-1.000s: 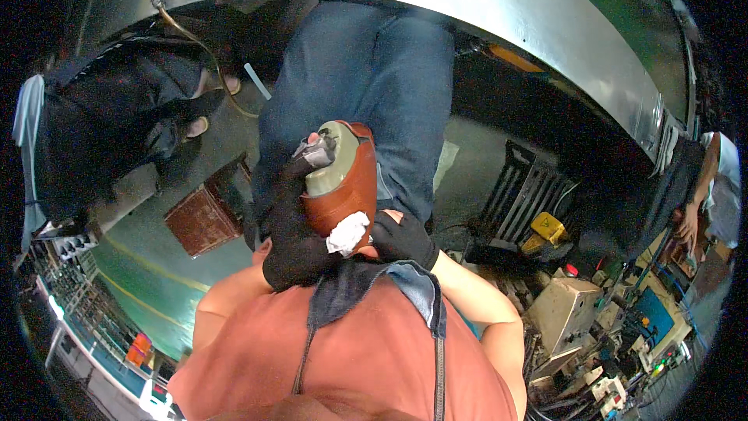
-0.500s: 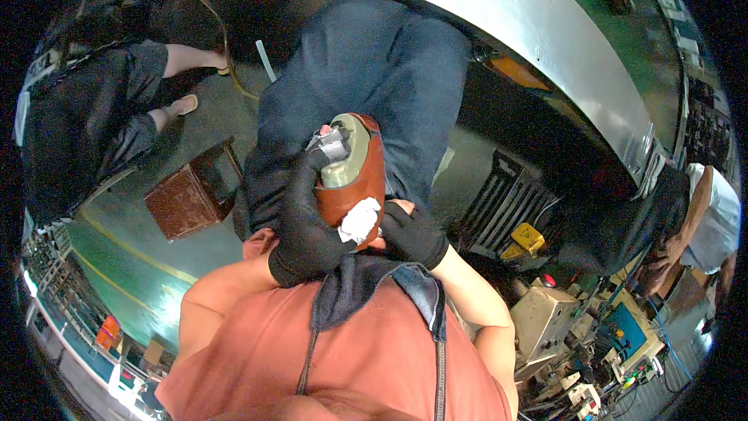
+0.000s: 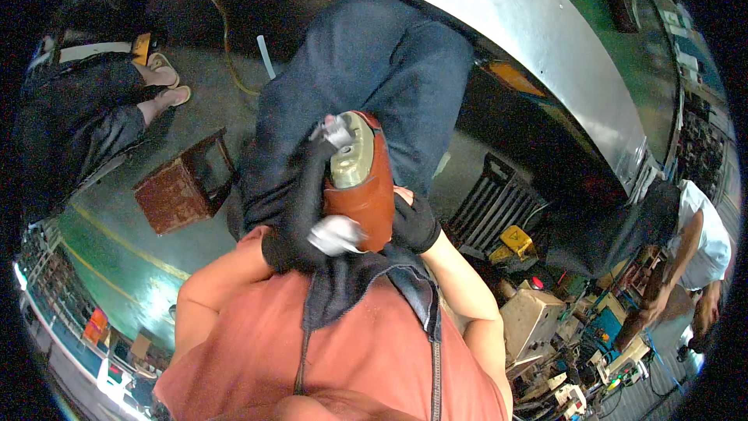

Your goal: The person uses a pair of pliers to trim excess white material from the sole of a brown shoe. They repeatedly pick up shoes from a nearby surface, hold them on their lap, and scrape the edges of the soles before placing them back down.

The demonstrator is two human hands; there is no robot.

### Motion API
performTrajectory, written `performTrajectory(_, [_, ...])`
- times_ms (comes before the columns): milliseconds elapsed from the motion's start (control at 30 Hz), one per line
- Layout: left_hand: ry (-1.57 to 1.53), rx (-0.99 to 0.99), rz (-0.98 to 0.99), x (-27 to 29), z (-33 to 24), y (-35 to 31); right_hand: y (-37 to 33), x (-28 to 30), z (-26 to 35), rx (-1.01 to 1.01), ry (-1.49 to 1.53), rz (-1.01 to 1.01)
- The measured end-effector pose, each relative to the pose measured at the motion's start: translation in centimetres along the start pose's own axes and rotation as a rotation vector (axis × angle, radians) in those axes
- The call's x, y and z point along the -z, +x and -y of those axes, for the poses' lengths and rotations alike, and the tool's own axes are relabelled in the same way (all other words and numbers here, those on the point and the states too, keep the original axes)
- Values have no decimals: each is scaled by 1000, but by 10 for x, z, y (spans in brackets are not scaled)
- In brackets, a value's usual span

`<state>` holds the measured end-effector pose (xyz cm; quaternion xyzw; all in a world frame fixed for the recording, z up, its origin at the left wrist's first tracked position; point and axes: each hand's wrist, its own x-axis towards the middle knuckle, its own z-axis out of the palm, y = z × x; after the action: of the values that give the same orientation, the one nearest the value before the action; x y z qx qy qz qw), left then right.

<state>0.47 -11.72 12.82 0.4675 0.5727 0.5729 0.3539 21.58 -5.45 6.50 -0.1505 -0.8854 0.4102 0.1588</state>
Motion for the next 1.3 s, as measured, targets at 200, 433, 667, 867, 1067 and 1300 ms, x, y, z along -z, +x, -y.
performTrajectory(200, [-264, 140, -182, -21, 131, 46, 66, 56, 32, -279, -154, 117])
performTrajectory(433, [485, 31, 134, -5, 74, 105, 120, 105, 12, -877, 702, -111])
performTrajectory(667, [165, 339, 206, -5, 56, 82, 100, 106, -24, -892, 691, -6])
performTrajectory(867, [464, 40, 621, 27, 64, 67, 107, 142, -29, -739, 97, 475])
performTrajectory(1067, [-594, 589, 338, 14, 82, 86, 92, 104, -32, -398, -347, 243])
performTrajectory(1300, [449, 196, 221, -42, 97, 99, 97, 156, -34, -862, 192, 596])
